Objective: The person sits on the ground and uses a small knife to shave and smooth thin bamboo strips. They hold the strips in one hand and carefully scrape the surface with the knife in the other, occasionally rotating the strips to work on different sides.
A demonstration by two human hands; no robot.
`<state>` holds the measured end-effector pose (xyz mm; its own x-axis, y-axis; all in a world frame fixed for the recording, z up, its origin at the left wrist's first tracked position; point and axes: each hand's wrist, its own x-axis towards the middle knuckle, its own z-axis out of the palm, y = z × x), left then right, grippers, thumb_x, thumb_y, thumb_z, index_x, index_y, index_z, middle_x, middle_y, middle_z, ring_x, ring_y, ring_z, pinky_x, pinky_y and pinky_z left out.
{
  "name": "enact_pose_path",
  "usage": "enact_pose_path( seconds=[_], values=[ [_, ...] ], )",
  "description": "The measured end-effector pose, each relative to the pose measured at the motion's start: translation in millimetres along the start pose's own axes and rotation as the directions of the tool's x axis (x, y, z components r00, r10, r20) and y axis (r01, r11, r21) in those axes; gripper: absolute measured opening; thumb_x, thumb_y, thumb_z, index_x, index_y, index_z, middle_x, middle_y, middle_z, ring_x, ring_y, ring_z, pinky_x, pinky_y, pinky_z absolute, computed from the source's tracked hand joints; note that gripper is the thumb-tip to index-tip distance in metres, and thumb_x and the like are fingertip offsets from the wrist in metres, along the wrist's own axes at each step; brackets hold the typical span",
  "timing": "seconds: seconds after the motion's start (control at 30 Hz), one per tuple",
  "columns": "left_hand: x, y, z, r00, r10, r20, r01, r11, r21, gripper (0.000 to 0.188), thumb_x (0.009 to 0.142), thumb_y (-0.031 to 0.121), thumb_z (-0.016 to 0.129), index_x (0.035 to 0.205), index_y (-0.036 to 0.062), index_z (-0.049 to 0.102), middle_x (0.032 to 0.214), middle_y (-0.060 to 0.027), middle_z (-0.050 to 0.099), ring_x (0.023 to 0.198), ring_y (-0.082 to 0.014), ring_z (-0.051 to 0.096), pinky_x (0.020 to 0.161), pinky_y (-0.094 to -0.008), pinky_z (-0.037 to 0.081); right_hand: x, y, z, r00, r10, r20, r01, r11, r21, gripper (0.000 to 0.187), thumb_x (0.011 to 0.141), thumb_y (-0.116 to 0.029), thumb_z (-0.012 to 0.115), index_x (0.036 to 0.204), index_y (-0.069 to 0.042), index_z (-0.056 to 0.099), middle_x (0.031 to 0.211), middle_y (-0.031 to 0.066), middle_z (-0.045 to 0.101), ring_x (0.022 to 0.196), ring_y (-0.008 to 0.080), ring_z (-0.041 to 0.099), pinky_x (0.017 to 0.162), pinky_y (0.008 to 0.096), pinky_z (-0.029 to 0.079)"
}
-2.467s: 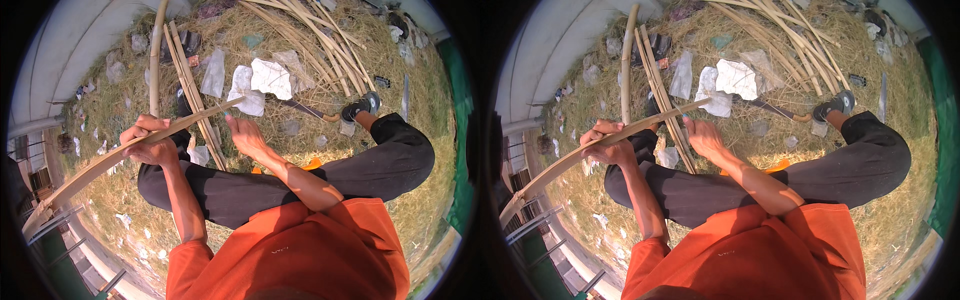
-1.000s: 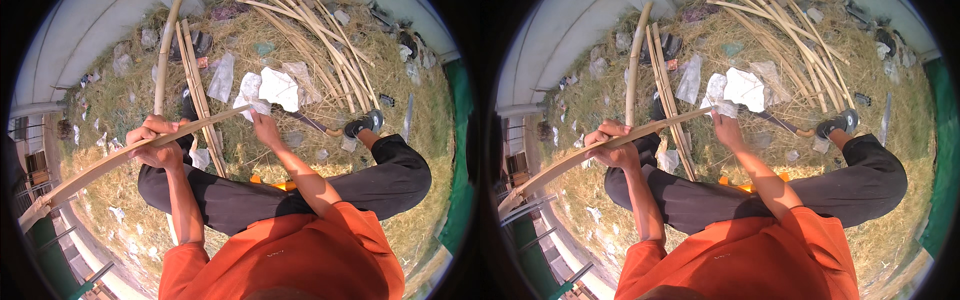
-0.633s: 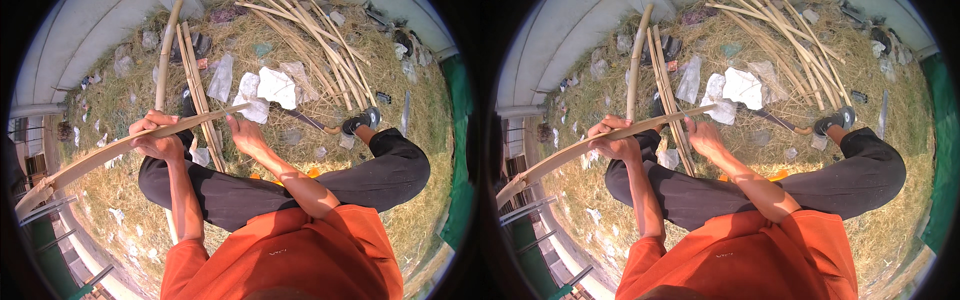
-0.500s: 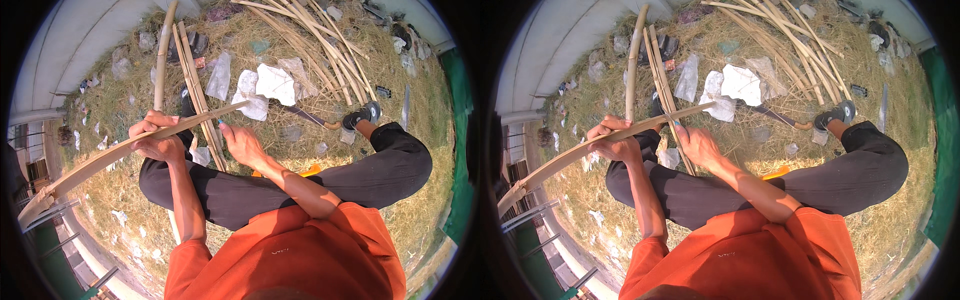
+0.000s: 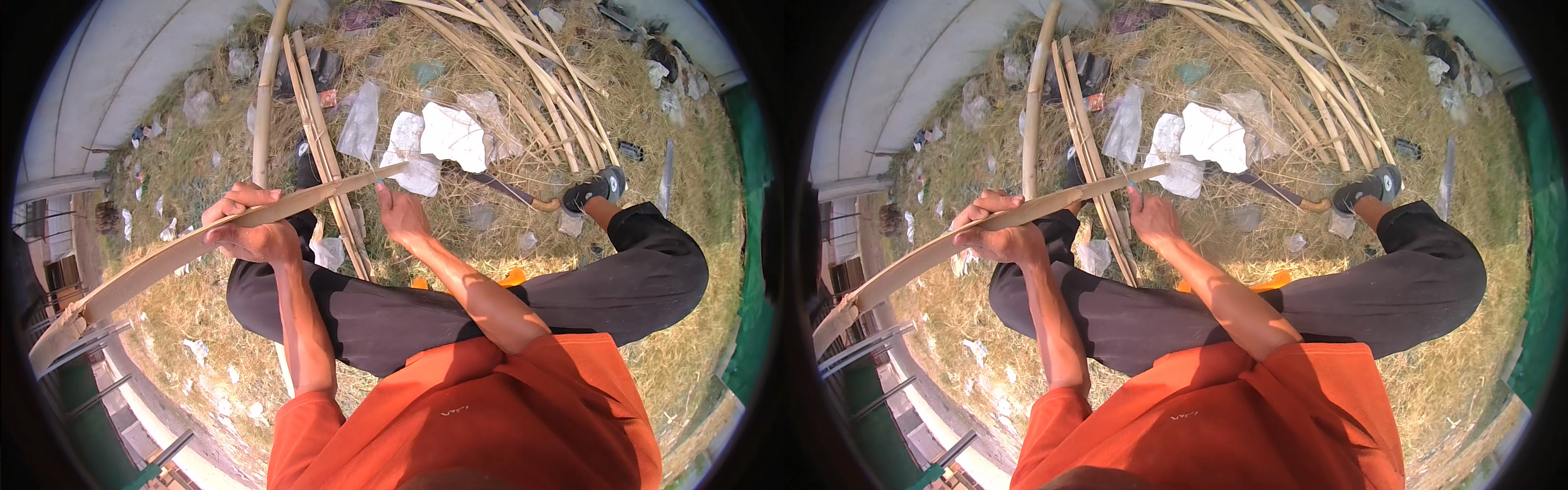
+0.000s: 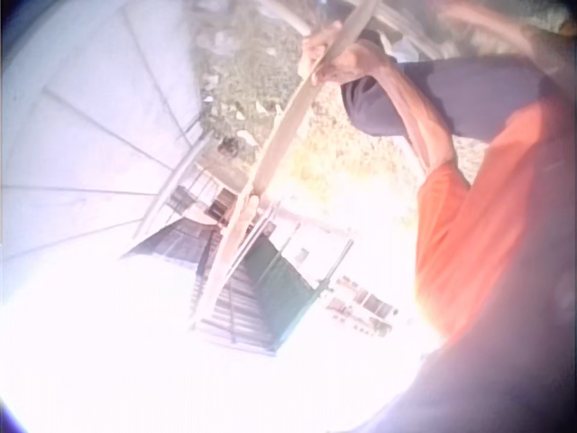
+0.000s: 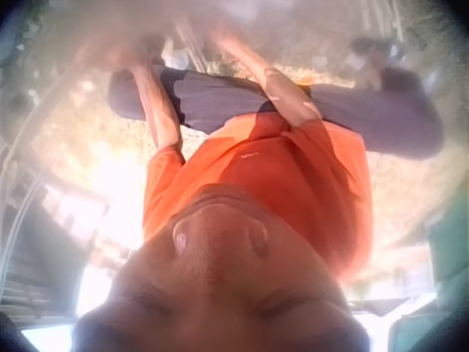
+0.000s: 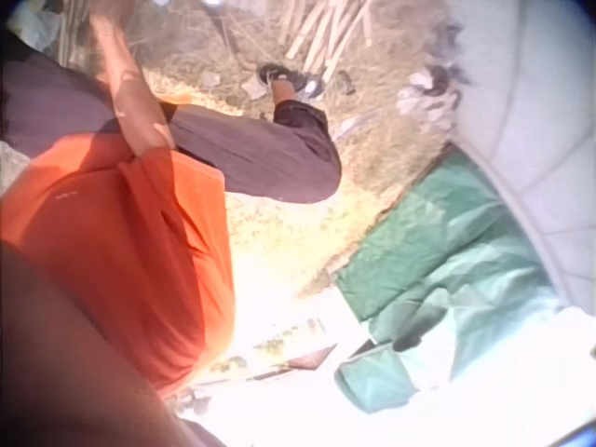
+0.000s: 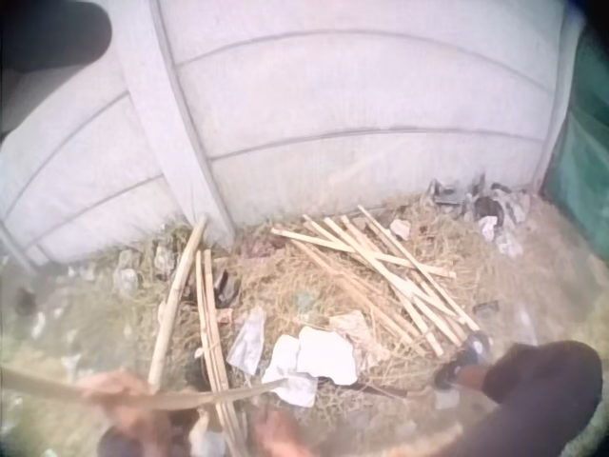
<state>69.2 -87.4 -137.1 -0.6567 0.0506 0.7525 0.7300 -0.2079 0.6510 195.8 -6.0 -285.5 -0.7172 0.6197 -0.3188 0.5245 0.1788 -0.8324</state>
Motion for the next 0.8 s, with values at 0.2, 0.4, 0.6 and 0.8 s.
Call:
enact_pose_path(
  seconds=[0.2, 0.4, 0.6, 0.8],
  values=[
    [-6.3, 1.1, -9.6, 0.996, -0.001, 0.086, 0.008, 0.997, -0.078, 0.052, 0.101, 0.054, 0.027, 0.087, 0.0063, 0.040, 0.052, -0.0157, 0.053, 0.044, -0.0175, 0.047, 0.049, -0.0298, 0.042, -4.7, 17.4, -11.9, 0.990, 0.035, 0.134, -0.035, 0.999, 0.001, 0.066, 0.102, -0.047, 0.033, 0.076, 0.005, 0.064, 0.064, 0.0280, 0.061, 0.063, 0.0462, 0.060, 0.066, 0.0545, 0.046],
    [-3.6, 13.7, 14.4, 0.987, -0.053, -0.151, 0.077, 0.984, 0.161, 0.049, 0.102, 0.053, 0.026, 0.089, 0.0071, 0.038, 0.051, -0.0098, 0.046, 0.044, -0.0180, 0.045, 0.055, -0.0292, 0.043, 9.7, 23.6, 9.8, 0.998, -0.057, -0.027, 0.060, 0.990, 0.128, 0.062, 0.102, -0.044, 0.037, 0.075, 0.007, 0.060, 0.061, 0.0278, 0.057, 0.056, 0.0455, 0.057, 0.061, 0.0522, 0.045],
    [-1.5, 18.8, 21.4, 0.985, -0.029, -0.168, 0.087, 0.934, 0.346, 0.049, 0.103, 0.052, 0.026, 0.085, 0.0075, 0.034, 0.053, -0.0094, 0.046, 0.053, -0.0174, 0.046, 0.056, -0.0292, 0.043, -3.9, -7.7, 6.7, 1.000, -0.025, -0.009, 0.026, 0.987, 0.160, 0.054, 0.101, -0.037, 0.042, 0.071, 0.004, 0.058, 0.055, 0.0291, 0.053, 0.053, 0.0458, 0.056, 0.055, 0.0532, 0.044],
    [-1.4, 18.9, 24.0, 0.981, -0.054, -0.188, 0.115, 0.937, 0.331, 0.048, 0.104, 0.049, 0.025, 0.082, 0.0073, 0.035, 0.058, -0.0092, 0.049, 0.056, -0.0176, 0.047, 0.057, -0.0293, 0.043, -9.8, -27.5, 6.0, 0.976, -0.195, -0.094, 0.204, 0.973, 0.106, 0.040, 0.099, -0.031, 0.048, 0.077, 0.002, 0.058, 0.052, 0.0254, 0.051, 0.049, 0.0450, 0.055, 0.050, 0.0513, 0.041]
  ],
)
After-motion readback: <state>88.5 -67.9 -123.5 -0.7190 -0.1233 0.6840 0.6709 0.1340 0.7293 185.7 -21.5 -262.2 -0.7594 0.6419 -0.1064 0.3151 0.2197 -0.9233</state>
